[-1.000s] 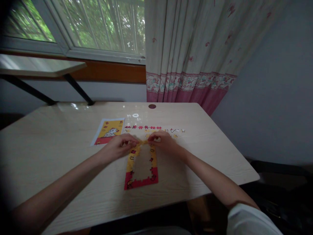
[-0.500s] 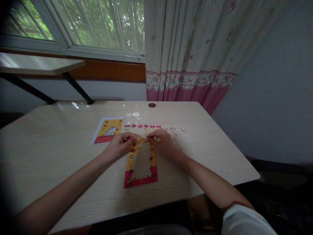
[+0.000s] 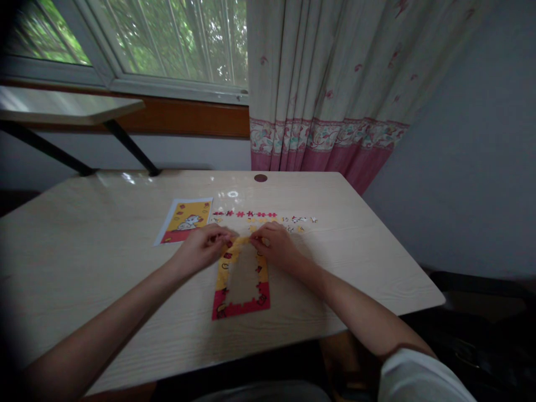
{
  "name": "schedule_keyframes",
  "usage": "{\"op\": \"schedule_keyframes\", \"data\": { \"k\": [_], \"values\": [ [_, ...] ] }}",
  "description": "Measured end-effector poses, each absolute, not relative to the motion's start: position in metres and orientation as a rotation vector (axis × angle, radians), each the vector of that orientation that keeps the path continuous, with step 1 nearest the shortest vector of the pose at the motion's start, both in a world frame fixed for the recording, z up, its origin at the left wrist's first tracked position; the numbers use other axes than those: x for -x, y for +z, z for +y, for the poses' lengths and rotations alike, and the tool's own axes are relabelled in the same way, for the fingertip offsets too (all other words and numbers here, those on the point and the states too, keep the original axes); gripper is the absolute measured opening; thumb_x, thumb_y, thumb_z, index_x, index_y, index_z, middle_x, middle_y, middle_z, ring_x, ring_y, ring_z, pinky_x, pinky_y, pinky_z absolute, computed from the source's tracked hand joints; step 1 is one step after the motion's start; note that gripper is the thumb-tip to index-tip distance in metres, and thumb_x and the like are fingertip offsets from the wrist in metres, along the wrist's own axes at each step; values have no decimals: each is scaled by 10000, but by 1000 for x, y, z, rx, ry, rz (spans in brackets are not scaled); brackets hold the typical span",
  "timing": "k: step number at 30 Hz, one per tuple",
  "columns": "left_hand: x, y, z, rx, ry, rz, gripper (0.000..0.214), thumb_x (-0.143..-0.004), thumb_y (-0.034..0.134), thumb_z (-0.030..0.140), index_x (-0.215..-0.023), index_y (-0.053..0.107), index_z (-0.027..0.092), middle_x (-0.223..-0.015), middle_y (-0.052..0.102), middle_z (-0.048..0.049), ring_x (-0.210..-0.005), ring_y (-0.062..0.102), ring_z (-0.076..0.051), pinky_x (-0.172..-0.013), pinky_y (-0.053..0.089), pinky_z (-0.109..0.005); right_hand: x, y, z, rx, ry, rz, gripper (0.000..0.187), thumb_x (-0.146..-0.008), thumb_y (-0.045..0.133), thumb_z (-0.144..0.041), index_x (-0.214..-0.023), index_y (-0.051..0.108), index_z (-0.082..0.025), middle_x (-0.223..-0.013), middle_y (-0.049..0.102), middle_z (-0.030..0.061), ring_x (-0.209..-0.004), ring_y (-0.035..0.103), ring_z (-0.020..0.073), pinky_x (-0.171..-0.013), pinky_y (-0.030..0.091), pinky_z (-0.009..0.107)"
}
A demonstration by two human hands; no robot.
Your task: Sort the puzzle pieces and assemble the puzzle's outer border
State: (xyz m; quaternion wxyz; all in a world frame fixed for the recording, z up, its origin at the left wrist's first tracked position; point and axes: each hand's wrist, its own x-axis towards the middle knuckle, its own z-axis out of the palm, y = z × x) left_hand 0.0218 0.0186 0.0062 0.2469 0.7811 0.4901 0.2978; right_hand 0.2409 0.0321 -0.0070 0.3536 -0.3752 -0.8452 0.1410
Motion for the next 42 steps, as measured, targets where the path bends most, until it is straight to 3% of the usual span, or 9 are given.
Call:
{"op": "schedule_keyframes", "data": {
  "k": [3,12,31,42],
  "values": [
    [-13,14,18,-2418,672,1296,194,-817,471,147,-869,657,164,-844,630,-62,-835,554,-186,-760,447,-323,-241,-9,34,1030,379,-2239,52,-790,616,-211,-776,658,-184,-775,636,31,-750,550,134,-719,409,263],
    [-15,12,14,-2721,376,1217,248,-824,450,136,-955,655,186,-820,545,-58,-812,531,-199,-699,457,-310,-239,-11,35,1036,369,-2310,98,-785,627,-253,-805,678,-172,-745,612,31,-730,520,137,-691,395,261],
    [-17,9,13,-2753,354,1218,270,-821,469,154,-1028,634,206,-859,539,-56,-836,508,-198,-680,438,-291,-235,-9,35,1104,298,-2362,93,-779,632,-262,-785,667,-176,-761,595,33,-749,501,145,-694,367,270],
    [-18,10,10,-2815,313,1231,269,-843,454,187,-1044,632,200,-861,549,-64,-829,490,-206,-682,443,-310,-237,-8,29,1015,116,-2474,182,-850,535,-301,-817,686,-206,-806,608,50,-768,479,166,-715,334,304]
  ]
}}
